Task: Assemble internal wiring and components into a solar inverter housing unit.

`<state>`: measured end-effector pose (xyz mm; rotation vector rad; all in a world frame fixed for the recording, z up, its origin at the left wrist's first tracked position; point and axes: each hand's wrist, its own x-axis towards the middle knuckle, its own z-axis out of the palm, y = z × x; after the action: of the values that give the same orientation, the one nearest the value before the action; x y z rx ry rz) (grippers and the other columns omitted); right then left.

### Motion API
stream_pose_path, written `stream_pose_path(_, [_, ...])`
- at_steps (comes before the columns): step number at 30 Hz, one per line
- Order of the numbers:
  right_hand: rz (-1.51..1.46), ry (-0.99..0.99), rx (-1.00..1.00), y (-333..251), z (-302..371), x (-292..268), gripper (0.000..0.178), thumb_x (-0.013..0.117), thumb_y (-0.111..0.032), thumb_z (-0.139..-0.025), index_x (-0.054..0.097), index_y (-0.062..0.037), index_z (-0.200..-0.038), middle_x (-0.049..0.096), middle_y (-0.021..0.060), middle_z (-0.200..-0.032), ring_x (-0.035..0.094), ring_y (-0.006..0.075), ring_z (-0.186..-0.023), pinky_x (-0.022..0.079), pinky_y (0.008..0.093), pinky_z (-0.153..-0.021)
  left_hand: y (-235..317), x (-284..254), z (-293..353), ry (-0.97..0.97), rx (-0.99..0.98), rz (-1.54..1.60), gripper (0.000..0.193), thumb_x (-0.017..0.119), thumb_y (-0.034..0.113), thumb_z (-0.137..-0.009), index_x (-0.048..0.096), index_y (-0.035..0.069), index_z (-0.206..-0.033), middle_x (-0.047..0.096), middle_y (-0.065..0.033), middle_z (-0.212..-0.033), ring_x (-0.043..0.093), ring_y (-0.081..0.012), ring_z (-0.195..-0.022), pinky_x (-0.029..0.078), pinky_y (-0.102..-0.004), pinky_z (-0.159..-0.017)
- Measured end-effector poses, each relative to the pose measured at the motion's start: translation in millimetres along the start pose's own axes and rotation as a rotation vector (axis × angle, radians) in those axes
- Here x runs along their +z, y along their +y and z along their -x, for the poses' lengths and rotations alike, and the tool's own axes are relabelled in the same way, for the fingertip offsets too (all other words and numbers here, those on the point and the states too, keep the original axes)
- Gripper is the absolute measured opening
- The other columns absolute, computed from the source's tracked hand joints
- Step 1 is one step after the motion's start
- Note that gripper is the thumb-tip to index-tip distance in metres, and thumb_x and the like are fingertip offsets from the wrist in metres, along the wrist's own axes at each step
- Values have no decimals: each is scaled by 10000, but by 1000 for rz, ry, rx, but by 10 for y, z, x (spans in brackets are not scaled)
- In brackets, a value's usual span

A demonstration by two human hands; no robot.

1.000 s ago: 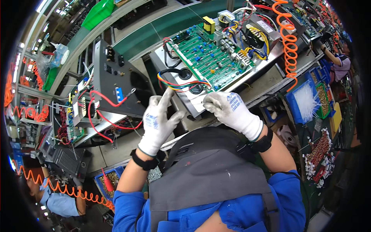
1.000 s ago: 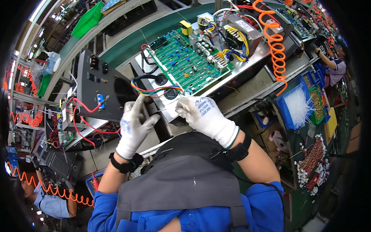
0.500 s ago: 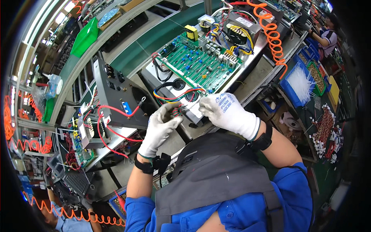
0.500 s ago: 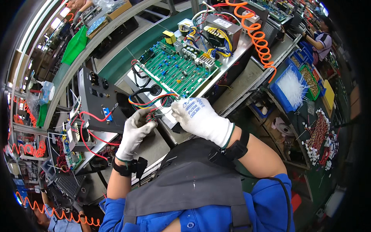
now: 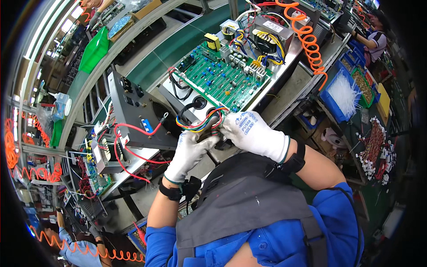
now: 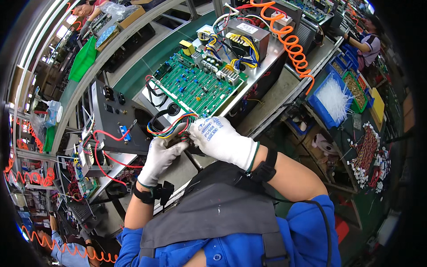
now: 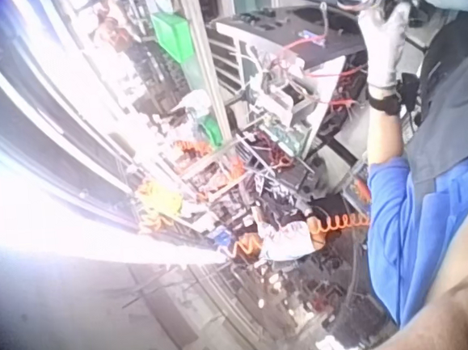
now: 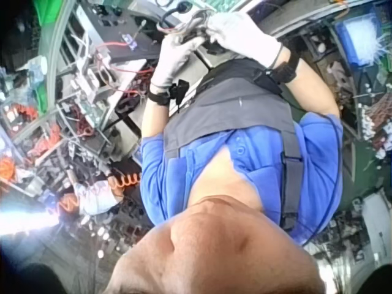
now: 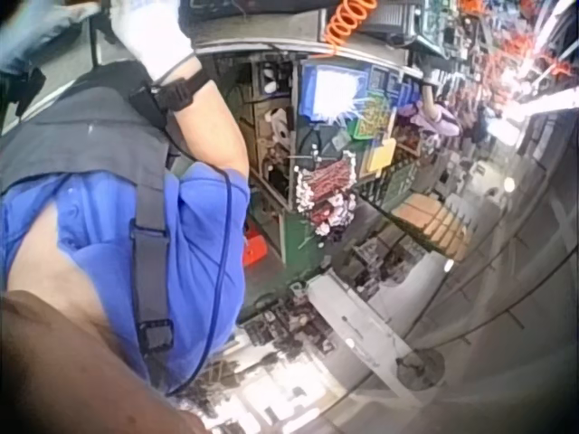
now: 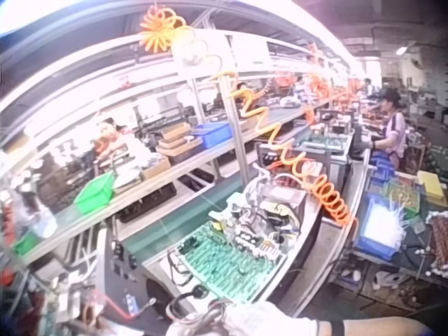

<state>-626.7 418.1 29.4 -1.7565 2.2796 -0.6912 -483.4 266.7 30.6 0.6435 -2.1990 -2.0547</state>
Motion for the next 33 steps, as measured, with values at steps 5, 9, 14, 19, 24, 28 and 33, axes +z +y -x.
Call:
stream_pose_path(5, [-129, 181, 35, -29, 80, 133, 111, 622, -192, -922, 642, -90, -960, 671, 121, -818, 688, 328, -778, 544, 436, -672, -112, -31, -6, 109, 56, 36, 346, 667, 14, -931, 644, 16, -1276, 635, 53, -957, 472, -7, -757, 388, -185, -663])
stream_pose_path(9, [-326, 326, 77, -101, 196, 159, 166, 672, -215, -917, 621, -84, -1004, 651, 134, -807, 678, 336, -774, 537, 422, -665, -249, 123, -11, 226, 155, 229, 395, 633, -13, -942, 561, -4, -1331, 628, 3, -901, 573, -54, -743, 460, -218, -651])
stream_pose_path(14, [-325, 377, 177, -130, 171, 180, 213, 722, -268, -881, 624, -80, -904, 644, 118, -769, 671, 331, -749, 521, 409, -643, -313, 280, 170, 284, 167, 174, 283, 620, -21, -939, 573, -7, -1218, 641, -50, -902, 601, -78, -721, 502, -233, -637])
stream_pose_path(19, [-365, 436, 254, -37, 130, 269, 168, 722, -194, -886, 625, -58, -906, 634, 127, -762, 648, 307, -692, 507, 384, -623, -170, 332, 178, 159, 67, -108, 233, 596, 50, -948, 645, 9, -1171, 636, -26, -802, 564, -56, -676, 476, -224, -639])
stream_pose_path(24, [-664, 458, 249, 81, 310, 284, 124, 678, -113, -907, 634, -51, -1005, 657, 93, -863, 672, 238, -737, 534, 352, -658, 33, 164, -44, -73, -39, -87, 346, 514, 71, -978, 603, -30, -1297, 682, -34, -1078, 562, -44, -758, 489, -228, -673])
stream_pose_path(28, [-1105, 290, 339, 119, 388, 292, 173, 664, -41, -923, 655, -51, -1095, 666, 12, -912, 635, 76, -770, 529, 257, -674, 65, 151, -149, -42, -41, -217, 284, 596, 84, -983, 644, -31, -1238, 690, -16, -985, 544, -32, -692, 481, -227, -617])
stream_pose_path(33, [-1373, 298, 400, 103, 385, 352, 204, 636, 6, -938, 653, -20, -1139, 659, -16, -927, 621, 41, -835, 537, 217, -722, 22, 100, -168, -66, 101, -395, 178, 672, 80, -945, 713, -23, -1085, 698, -16, -870, 573, -46, -707, 487, -234, -631])
